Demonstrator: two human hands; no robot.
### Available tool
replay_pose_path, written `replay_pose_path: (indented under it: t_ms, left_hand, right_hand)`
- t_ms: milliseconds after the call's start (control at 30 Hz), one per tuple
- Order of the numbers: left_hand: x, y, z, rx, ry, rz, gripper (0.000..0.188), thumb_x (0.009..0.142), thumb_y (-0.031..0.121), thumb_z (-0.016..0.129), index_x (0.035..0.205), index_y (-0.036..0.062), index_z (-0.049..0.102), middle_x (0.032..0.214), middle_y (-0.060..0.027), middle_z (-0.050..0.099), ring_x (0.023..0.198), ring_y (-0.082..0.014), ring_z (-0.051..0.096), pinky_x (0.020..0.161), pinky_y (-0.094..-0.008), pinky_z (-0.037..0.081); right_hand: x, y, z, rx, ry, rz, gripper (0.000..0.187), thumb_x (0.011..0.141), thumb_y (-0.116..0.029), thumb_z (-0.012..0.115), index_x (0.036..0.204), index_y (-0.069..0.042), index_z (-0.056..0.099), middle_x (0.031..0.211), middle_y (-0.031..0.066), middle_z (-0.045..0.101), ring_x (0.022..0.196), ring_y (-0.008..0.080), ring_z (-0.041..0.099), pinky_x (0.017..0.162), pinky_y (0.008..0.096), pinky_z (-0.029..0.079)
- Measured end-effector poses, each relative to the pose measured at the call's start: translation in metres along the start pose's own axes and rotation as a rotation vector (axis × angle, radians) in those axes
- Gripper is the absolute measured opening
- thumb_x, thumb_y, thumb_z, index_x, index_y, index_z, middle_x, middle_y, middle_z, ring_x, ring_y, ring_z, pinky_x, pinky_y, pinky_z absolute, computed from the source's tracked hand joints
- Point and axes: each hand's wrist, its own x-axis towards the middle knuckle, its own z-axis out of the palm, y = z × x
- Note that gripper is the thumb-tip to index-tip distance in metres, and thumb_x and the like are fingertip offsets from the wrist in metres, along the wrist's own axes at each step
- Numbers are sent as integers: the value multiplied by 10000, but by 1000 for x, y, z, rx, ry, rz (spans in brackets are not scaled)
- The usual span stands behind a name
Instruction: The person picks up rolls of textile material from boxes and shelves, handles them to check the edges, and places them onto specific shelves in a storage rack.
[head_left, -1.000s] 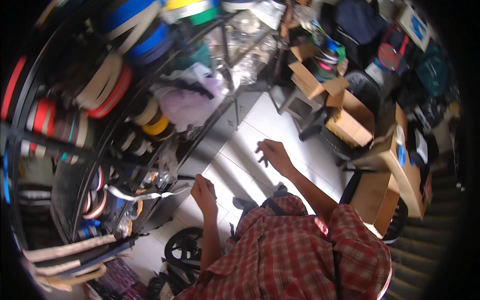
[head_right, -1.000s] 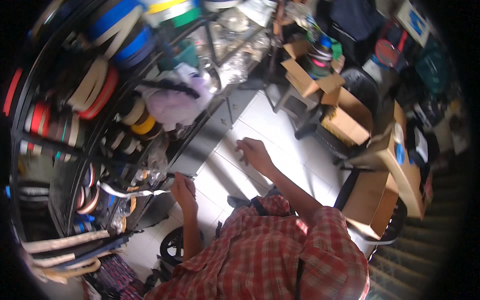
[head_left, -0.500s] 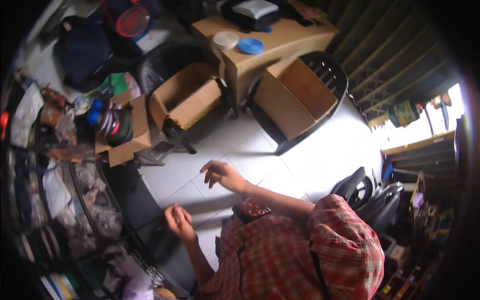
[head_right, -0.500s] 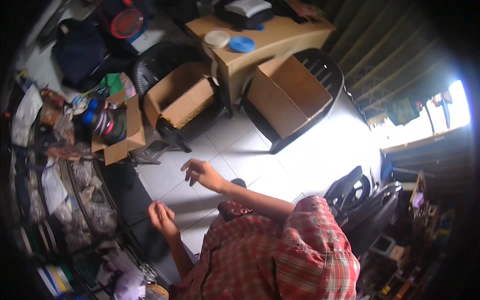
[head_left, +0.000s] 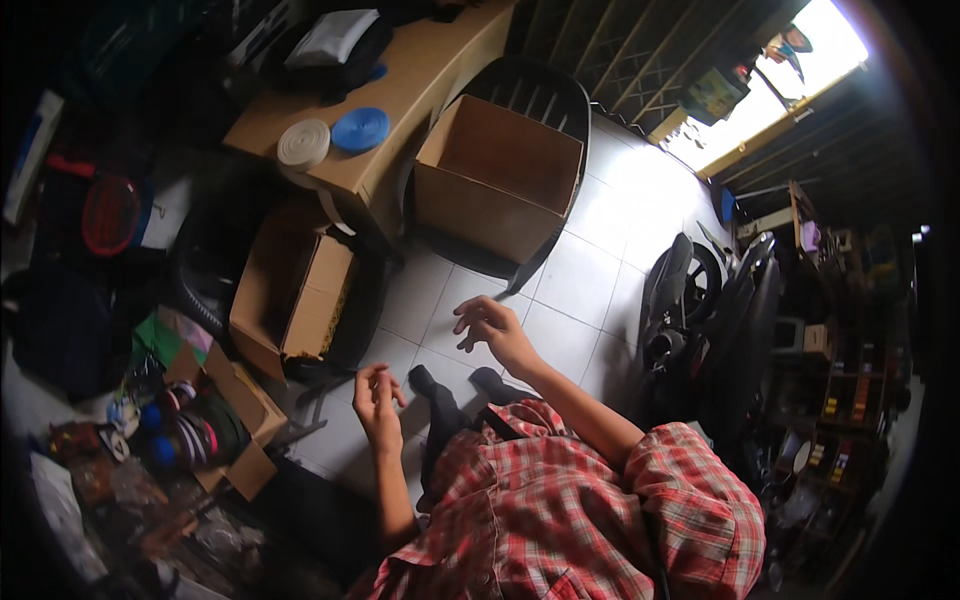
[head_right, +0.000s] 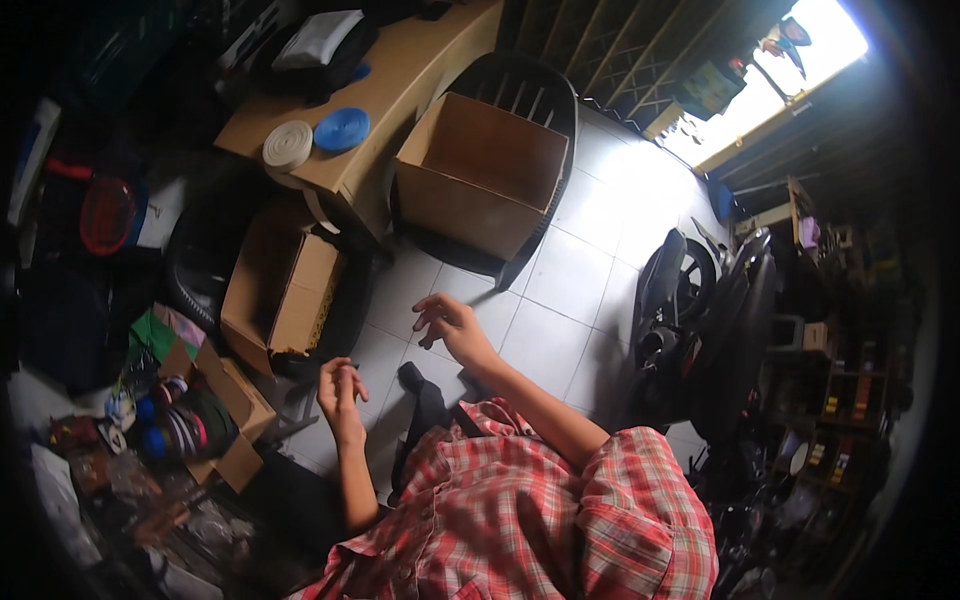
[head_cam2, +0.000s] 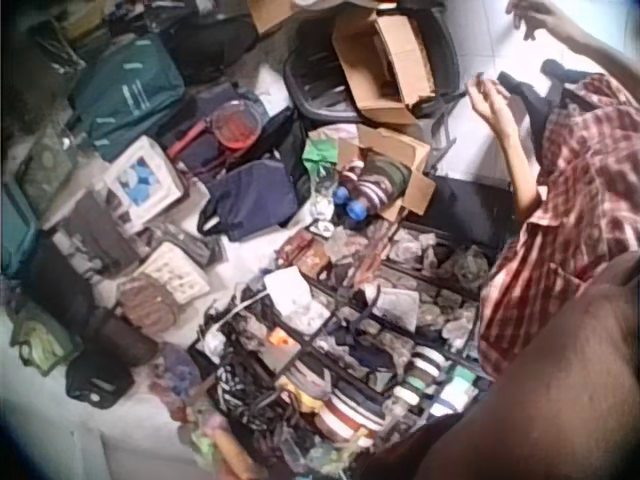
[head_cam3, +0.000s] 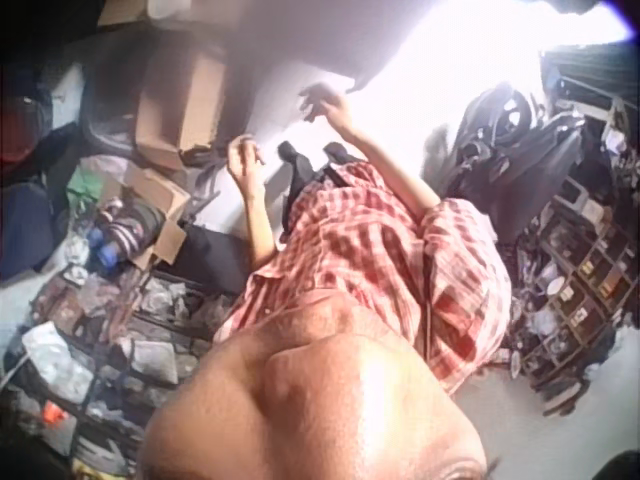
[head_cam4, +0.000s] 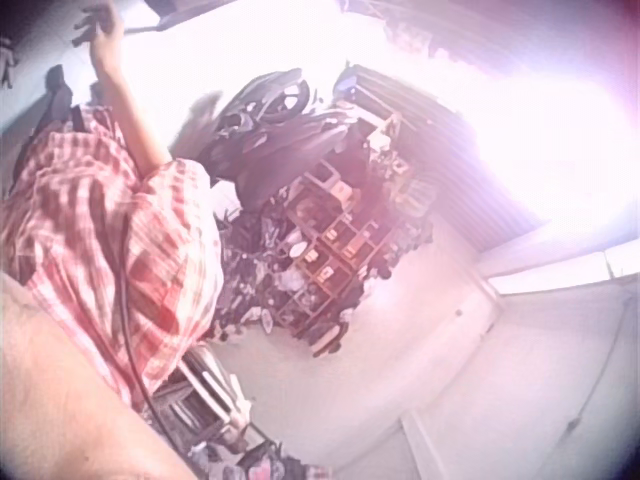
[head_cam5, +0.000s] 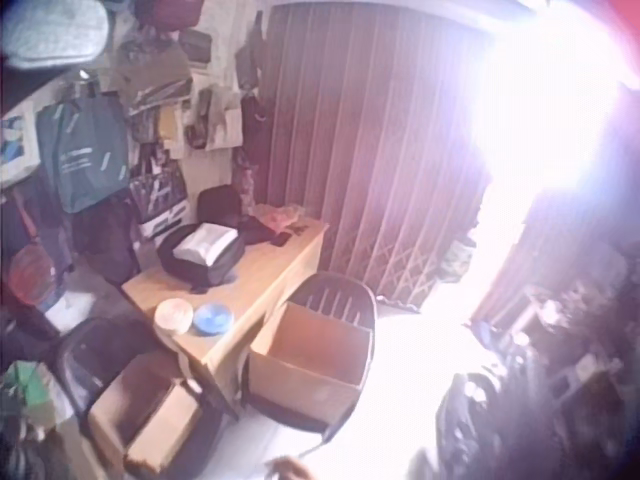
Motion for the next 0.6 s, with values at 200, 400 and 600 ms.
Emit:
replay_pose_path:
  t_ms: [200,400,600]
  left_hand:
    - [74,16,-19,92,-350,-102,318,988,277,505,771,45,534,521,15,412,414,-53,342,396,-224,247]
    - [123,22,-19,68,-442,-114,544,1014,398,392,575,81,446,476,48,317,402,-42,272,400,-230,181]
    - [141,39,-1,-60,-656,-68,63,962,66,472,902,70,492,810,-22,499,596,-65,463,516,-203,356]
  right_hand:
    - [10,1,23,100,266,-84,83,838,80,459,845,-1,472,825,112,601,751,204,641,755,340,551]
    - [10,10,42,100,396,-177,128,508,102,470,542,-19,448,565,110,540,557,214,576,578,315,509]
    - [14,-3,51,210,345,-224,89,624,58,467,658,-23,471,625,73,516,559,199,579,557,287,484]
